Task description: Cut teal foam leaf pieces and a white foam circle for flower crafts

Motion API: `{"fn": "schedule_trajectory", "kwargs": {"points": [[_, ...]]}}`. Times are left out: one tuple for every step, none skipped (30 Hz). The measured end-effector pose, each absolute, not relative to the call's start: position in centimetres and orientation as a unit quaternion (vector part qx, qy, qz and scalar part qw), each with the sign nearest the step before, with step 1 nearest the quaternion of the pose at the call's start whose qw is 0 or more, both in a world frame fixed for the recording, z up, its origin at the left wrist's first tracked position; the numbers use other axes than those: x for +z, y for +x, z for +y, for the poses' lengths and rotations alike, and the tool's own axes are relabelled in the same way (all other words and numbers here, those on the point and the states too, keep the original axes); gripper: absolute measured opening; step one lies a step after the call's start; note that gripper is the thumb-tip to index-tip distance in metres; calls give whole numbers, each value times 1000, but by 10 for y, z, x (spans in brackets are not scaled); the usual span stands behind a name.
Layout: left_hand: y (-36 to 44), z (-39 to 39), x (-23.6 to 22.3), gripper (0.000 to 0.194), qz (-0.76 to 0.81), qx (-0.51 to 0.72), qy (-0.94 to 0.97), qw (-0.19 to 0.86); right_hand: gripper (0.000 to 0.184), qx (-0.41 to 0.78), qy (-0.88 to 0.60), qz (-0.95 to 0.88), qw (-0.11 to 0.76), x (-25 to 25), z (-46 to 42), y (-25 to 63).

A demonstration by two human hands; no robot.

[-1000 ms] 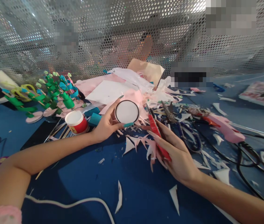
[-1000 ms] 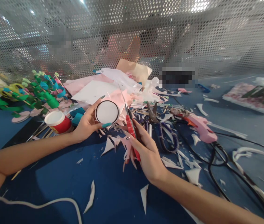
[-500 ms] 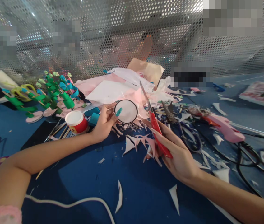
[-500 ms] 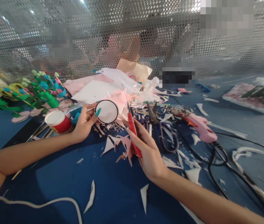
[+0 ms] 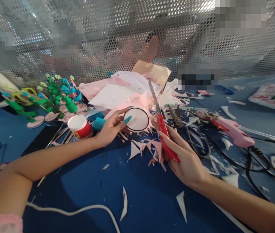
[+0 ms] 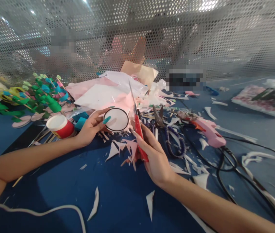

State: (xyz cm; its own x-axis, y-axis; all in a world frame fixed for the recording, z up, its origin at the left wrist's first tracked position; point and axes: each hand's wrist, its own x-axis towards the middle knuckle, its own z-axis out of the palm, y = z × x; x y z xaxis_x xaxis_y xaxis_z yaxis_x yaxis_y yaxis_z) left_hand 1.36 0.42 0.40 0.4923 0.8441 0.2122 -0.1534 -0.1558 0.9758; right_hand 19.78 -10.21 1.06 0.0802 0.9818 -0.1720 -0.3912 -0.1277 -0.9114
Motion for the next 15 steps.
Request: {"fn": "schedule_trajectory", "kwargs": {"points": [[14, 4, 4, 59, 279, 425, 631, 586, 68, 597, -455, -324, 576, 10, -102, 198], [14, 4, 4, 61, 284, 425, 632, 583, 68, 597, -452, -326, 577, 10, -102, 198], [14, 3, 4, 64, 289, 423, 633, 580, 67, 595, -450, -329, 578, 9, -102, 198], [14, 3, 5, 67, 293, 420, 636, 577, 67, 593, -449, -333, 579, 9, -102, 198], [14, 3, 5, 69, 295, 416, 639, 575, 68, 592, -448, -338, 579, 9, -102, 198], [14, 2, 5, 69, 296, 414, 642, 574, 68, 591, -447, -342, 578, 8, -102, 198], [14, 2, 5, 68, 297, 413, 643, 572, 68, 590, -448, -347, 575, 8, -102, 198], [14, 3, 4, 65, 298, 415, 644, 569, 68, 589, -450, -352, 572, 9, -103, 198], [15, 3, 4, 62, 300, 417, 645, 567, 68, 587, -452, -357, 569, 9, -103, 198], [15, 3, 3, 58, 303, 418, 644, 565, 67, 584, -454, -363, 567, 9, -103, 198], [15, 4, 2, 55, 306, 420, 643, 563, 66, 581, -456, -368, 565, 8, -103, 198], [15, 4, 1, 52, 309, 423, 641, 561, 65, 576, -456, -375, 565, 8, -103, 198], [16, 4, 0, 50, 310, 428, 638, 560, 65, 569, -456, -382, 567, 6, -103, 198], [16, 4, 0, 50, 310, 435, 634, 559, 64, 558, -457, -388, 573, 4, -103, 199], [16, 4, 0, 50, 310, 443, 630, 558, 64, 543, -460, -393, 582, 2, -102, 199]]}}
